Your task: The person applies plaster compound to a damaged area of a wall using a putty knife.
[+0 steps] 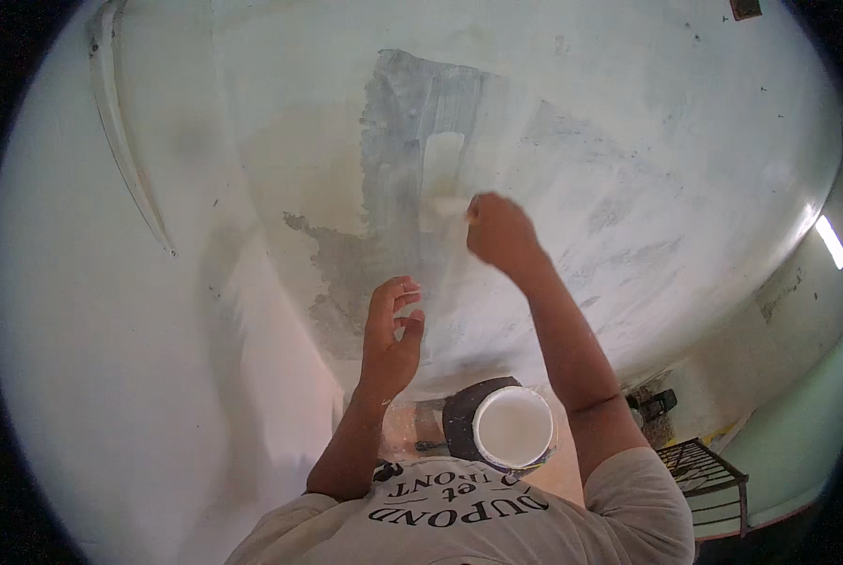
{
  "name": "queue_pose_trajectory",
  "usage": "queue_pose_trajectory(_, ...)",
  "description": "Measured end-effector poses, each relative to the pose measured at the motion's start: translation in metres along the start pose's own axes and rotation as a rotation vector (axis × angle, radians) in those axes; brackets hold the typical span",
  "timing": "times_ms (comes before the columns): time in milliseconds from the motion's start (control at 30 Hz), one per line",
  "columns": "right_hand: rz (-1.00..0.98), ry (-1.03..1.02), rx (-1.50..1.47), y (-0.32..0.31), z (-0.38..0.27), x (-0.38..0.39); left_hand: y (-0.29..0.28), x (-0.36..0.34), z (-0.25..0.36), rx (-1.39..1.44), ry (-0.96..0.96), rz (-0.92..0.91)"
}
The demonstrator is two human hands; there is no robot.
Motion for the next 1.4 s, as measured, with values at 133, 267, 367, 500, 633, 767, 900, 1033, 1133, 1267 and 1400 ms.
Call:
queue_pose_trajectory(133, 0.299, -0.094, -0.042, -0.084, -0.016, -0.034, 0.003, 0.0, 0.001, 0.017, -0.014, -0.017)
queue_pose_trajectory(267, 0.535, -0.14, -0.053, -0.148, -0.049, -0.047, 0.003, -0.002, 0.0, 0.041, -0.011, -0.018)
queue_pose_trajectory(367, 0.678, -0.216, -0.082, -0.159, -0.055, -0.041, 0.003, -0.003, 0.002, 0.019, -0.039, -0.027)
queue_pose_trajectory(500, 0.642, -0.144, 0.017, -0.122, -0.043, -0.042, -0.001, -0.003, -0.006, 0.012, -0.033, -0.016)
queue_pose_trajectory(633, 0.452, 0.041, 0.201, -0.02, -0.025, -0.032, -0.005, -0.003, -0.008, 0.046, -0.053, 0.002)
queue_pose_trajectory(767, 0.292, 0.053, 0.219, 0.055, -0.006, 0.004, -0.002, -0.005, -0.006, -0.001, -0.026, -0.013)
queue_pose_trajectory(900, -0.073, 0.108, 0.094, 0.076, -0.008, 0.024, -0.009, -0.002, -0.001, -0.021, -0.002, 0.003)
queue_pose_trajectory(1033, -0.071, 0.061, 0.028, 0.048, 0.007, 0.013, -0.009, 0.001, 0.004, -0.013, -0.002, 0.016)
queue_pose_trajectory(1133, 0.093, 0.05, 0.017, -0.01, -0.002, -0.013, -0.009, 0.002, 0.001, -0.005, -0.028, 0.003)
queue_pose_trajectory(1267, 0.324, -0.089, 0.036, -0.094, -0.034, -0.046, -0.003, 0.004, 0.001, -0.048, -0.033, -0.009)
queue_pose_trajectory(1400, 0.666, -0.176, 0.001, -0.149, -0.076, -0.047, -0.001, 0.005, 0.001, -0.031, -0.051, -0.018)
Point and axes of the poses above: each hand's wrist, its own x-axis away from the middle knuckle, its own y-axis out of the palm, z = x × y, the point moved 5 cm from there along -x, towards the middle knuckle, and after that the axes turned 10 degrees about -z, right-handed, at the moved point
